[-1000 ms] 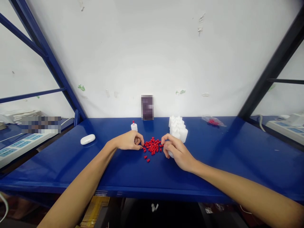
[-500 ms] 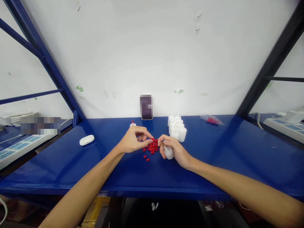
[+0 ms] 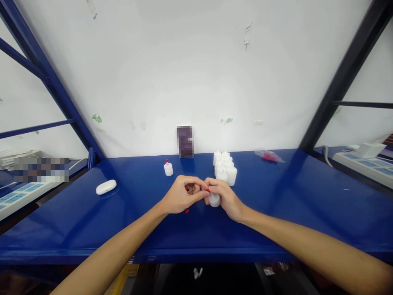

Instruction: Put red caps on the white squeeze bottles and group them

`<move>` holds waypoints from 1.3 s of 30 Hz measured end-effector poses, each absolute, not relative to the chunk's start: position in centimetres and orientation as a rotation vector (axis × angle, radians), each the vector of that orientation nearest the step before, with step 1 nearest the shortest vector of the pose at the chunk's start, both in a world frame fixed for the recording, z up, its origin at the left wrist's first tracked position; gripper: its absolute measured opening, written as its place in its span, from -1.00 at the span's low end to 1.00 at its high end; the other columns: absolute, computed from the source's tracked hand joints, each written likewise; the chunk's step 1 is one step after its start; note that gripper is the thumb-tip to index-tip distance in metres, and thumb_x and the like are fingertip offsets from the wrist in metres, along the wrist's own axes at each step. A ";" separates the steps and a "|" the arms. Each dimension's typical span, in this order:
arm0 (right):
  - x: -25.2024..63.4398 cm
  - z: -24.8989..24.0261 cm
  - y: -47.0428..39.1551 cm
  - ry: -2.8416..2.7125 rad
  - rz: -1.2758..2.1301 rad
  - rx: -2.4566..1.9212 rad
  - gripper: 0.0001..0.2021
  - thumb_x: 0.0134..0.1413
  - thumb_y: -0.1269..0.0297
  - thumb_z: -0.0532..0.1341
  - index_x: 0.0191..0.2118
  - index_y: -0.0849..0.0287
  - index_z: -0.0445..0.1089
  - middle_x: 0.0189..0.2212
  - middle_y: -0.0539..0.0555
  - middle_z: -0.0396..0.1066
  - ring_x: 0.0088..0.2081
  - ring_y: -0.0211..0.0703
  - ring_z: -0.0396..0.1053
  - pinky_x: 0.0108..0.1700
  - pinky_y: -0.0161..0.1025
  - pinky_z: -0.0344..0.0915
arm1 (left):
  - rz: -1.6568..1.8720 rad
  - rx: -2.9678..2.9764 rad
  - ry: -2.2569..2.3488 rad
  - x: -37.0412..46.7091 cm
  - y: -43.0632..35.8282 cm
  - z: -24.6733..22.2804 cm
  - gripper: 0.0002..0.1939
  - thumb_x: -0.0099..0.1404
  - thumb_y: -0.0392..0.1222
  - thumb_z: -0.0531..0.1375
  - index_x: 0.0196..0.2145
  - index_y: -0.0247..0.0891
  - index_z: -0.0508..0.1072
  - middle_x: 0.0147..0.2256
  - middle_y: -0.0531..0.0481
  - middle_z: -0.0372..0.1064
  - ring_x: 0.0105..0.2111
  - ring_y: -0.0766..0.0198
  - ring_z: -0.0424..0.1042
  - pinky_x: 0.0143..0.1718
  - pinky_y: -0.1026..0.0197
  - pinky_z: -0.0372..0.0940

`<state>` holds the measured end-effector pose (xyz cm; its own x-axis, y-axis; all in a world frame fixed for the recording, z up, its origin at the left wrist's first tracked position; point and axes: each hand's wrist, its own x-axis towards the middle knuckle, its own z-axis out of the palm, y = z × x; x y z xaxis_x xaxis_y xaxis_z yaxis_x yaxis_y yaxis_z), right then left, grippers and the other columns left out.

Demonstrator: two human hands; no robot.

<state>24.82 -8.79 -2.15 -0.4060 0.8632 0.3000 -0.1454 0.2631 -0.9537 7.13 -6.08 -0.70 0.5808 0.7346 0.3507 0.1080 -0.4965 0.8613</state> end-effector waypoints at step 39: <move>24.7 -1.9 -10.0 -2.077 0.945 -0.759 -0.65 0.35 0.18 0.00 -0.47 0.17 0.24 -0.58 -0.06 0.21 -0.53 -0.31 0.14 -0.43 -0.31 0.09 | 1.720 2.121 1.525 -1.3 1.7 1.2 -0.82 0.27 -0.10 0.17 -0.26 -0.25 0.47 -0.33 0.03 0.28 -0.45 0.34 0.26 -0.37 0.26 0.20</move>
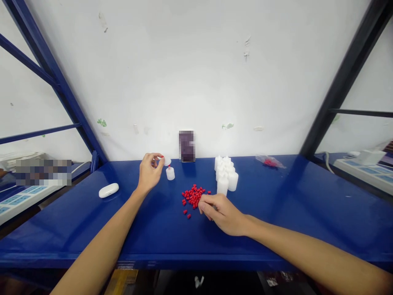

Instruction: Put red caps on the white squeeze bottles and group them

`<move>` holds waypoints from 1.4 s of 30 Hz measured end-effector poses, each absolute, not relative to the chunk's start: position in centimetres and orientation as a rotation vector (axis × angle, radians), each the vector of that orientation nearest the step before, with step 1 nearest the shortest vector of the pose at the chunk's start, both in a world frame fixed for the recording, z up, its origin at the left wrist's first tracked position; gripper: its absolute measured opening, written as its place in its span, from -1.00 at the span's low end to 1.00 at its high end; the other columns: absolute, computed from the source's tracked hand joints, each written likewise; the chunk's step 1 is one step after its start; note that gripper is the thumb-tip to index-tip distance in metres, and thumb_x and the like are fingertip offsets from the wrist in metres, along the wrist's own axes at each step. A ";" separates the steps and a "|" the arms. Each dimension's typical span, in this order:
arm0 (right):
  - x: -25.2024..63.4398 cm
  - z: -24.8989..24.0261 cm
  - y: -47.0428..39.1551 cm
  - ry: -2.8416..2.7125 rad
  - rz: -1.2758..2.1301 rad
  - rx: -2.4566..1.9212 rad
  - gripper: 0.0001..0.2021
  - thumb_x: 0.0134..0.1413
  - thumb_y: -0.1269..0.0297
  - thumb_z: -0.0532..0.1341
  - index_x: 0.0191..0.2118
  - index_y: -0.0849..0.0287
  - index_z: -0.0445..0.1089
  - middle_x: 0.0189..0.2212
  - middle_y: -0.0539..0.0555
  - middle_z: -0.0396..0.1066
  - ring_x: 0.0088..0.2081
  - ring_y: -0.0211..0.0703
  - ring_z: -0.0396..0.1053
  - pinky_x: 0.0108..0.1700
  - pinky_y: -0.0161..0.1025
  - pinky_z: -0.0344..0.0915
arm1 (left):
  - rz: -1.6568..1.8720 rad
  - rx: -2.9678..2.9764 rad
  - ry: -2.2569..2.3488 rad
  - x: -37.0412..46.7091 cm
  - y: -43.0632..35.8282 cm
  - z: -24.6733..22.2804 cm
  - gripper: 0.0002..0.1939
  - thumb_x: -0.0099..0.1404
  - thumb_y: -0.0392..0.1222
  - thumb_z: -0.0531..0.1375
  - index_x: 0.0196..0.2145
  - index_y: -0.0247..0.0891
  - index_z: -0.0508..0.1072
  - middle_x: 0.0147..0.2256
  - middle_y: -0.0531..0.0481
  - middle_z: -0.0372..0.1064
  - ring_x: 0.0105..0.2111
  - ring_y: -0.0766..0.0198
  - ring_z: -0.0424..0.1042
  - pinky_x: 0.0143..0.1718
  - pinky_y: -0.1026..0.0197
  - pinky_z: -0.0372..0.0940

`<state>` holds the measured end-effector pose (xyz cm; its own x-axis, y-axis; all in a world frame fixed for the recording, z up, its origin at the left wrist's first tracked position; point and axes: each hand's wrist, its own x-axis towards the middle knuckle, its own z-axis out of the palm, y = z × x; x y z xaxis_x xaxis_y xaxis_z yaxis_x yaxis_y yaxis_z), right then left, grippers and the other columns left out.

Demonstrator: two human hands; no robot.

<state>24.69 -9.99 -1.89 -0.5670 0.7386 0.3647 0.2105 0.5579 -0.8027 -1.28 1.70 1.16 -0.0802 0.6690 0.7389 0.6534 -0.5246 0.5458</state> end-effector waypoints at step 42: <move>31.0 2.7 -7.0 -1.737 0.177 -1.018 -0.88 0.14 0.25 0.26 -0.23 0.09 0.53 -0.22 0.07 0.51 -0.19 -0.07 0.44 -0.15 -0.11 0.37 | 1.793 2.473 1.308 0.2 -0.3 0.5 -0.86 0.32 -0.32 0.09 -0.32 -0.26 0.46 -0.41 0.04 0.35 -0.49 0.34 0.28 -0.38 0.25 0.21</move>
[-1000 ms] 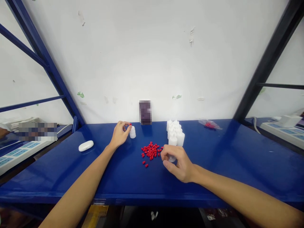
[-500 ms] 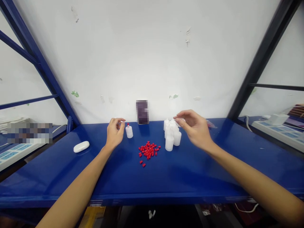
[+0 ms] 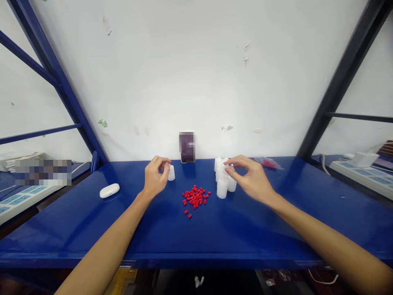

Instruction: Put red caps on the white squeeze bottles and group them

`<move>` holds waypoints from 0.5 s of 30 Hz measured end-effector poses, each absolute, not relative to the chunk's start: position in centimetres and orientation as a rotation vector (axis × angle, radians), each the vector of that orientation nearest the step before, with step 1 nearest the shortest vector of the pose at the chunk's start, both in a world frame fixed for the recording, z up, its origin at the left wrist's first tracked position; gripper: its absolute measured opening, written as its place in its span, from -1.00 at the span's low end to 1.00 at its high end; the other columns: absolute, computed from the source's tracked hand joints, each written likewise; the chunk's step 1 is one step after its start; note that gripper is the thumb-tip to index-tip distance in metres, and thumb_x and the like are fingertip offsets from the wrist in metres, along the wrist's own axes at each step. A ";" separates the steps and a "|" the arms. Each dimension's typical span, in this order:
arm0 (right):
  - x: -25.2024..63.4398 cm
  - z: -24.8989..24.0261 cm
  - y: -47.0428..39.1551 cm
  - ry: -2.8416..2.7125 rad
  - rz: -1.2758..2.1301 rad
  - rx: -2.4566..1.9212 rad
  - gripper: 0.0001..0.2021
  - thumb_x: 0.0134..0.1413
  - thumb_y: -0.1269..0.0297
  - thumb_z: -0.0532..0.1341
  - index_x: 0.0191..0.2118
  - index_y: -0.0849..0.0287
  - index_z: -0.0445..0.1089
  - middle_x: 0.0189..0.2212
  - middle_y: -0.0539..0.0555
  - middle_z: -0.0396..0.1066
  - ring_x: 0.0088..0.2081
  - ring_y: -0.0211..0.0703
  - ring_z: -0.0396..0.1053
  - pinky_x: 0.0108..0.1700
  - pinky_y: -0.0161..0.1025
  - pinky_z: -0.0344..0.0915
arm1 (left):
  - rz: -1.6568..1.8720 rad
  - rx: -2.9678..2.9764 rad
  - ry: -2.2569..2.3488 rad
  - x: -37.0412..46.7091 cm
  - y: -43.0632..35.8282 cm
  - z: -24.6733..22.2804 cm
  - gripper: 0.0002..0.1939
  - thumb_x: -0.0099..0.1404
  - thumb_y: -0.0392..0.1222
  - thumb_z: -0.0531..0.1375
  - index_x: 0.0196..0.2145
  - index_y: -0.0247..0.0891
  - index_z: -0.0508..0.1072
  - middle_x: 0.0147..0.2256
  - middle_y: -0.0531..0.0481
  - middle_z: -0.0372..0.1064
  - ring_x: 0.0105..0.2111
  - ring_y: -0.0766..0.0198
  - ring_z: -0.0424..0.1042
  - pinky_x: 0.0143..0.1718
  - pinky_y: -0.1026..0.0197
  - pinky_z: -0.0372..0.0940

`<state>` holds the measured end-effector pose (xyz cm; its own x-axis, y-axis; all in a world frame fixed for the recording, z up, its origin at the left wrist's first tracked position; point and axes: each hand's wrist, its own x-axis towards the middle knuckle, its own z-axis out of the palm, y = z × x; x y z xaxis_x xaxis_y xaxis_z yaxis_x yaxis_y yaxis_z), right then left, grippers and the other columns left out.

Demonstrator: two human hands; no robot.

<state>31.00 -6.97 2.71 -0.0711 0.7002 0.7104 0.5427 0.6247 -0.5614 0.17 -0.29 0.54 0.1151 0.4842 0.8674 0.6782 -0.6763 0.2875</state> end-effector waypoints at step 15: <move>30.5 1.8 -7.5 -1.805 0.024 -1.295 -0.80 0.07 0.13 0.26 -0.32 0.09 0.58 -0.64 -0.04 0.36 -0.59 -0.20 0.24 -0.38 -0.18 0.13 | -0.736 -2.790 -1.124 2.4 -1.6 -1.0 -0.74 0.38 -0.28 0.01 -0.10 -0.20 0.46 -0.30 0.01 0.48 -0.38 0.27 0.43 -0.32 0.22 0.27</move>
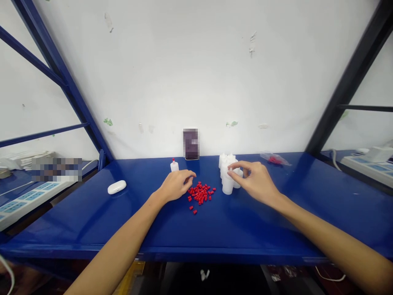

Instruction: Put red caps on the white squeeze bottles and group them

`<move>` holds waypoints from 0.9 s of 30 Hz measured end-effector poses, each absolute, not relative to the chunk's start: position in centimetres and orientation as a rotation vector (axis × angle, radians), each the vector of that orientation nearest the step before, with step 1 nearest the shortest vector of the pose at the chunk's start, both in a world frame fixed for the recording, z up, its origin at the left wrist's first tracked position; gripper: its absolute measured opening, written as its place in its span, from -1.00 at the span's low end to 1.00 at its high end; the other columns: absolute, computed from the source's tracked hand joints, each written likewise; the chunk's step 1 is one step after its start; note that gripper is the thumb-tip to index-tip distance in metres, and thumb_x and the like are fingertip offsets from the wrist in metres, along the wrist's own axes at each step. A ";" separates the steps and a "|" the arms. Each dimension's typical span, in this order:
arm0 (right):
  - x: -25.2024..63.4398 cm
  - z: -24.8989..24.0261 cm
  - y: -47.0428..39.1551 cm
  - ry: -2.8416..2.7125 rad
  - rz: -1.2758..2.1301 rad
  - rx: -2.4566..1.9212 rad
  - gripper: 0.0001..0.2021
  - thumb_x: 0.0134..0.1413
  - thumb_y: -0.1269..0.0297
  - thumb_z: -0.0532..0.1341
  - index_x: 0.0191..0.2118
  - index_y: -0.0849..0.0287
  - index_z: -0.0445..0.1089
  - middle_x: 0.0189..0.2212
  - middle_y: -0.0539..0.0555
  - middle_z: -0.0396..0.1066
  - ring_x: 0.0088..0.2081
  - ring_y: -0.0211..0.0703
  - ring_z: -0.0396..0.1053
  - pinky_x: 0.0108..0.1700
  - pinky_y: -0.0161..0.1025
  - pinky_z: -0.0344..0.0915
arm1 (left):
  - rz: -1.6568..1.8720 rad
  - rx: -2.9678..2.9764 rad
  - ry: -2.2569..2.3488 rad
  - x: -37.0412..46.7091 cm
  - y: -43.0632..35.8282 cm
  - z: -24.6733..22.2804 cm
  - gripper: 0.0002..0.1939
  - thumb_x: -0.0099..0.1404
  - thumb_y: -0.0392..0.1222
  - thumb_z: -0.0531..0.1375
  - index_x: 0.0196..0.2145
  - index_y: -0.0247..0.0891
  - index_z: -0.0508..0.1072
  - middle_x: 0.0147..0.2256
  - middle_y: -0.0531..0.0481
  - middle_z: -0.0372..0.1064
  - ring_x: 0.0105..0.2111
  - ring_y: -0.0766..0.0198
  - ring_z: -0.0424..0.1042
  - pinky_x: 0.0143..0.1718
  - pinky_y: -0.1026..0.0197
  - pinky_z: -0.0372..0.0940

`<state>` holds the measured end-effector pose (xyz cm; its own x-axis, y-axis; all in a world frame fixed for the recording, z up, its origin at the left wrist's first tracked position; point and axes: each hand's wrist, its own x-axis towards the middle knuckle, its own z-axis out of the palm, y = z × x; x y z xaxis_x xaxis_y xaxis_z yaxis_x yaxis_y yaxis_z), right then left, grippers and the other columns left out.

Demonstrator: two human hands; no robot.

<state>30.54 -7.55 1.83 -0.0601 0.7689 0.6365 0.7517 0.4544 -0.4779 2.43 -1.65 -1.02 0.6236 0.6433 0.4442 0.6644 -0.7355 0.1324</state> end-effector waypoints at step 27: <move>30.7 1.2 -7.4 -1.814 0.157 -1.239 -0.87 0.09 0.19 0.26 -0.31 0.08 0.51 -0.38 0.02 0.56 -0.54 -0.17 0.38 -0.48 -0.23 0.22 | -0.460 -2.977 -1.053 2.9 -0.4 -1.5 -0.69 0.45 -0.15 0.01 -0.09 -0.17 0.54 -0.19 -0.09 0.41 -0.19 0.17 0.41 -0.15 0.17 0.29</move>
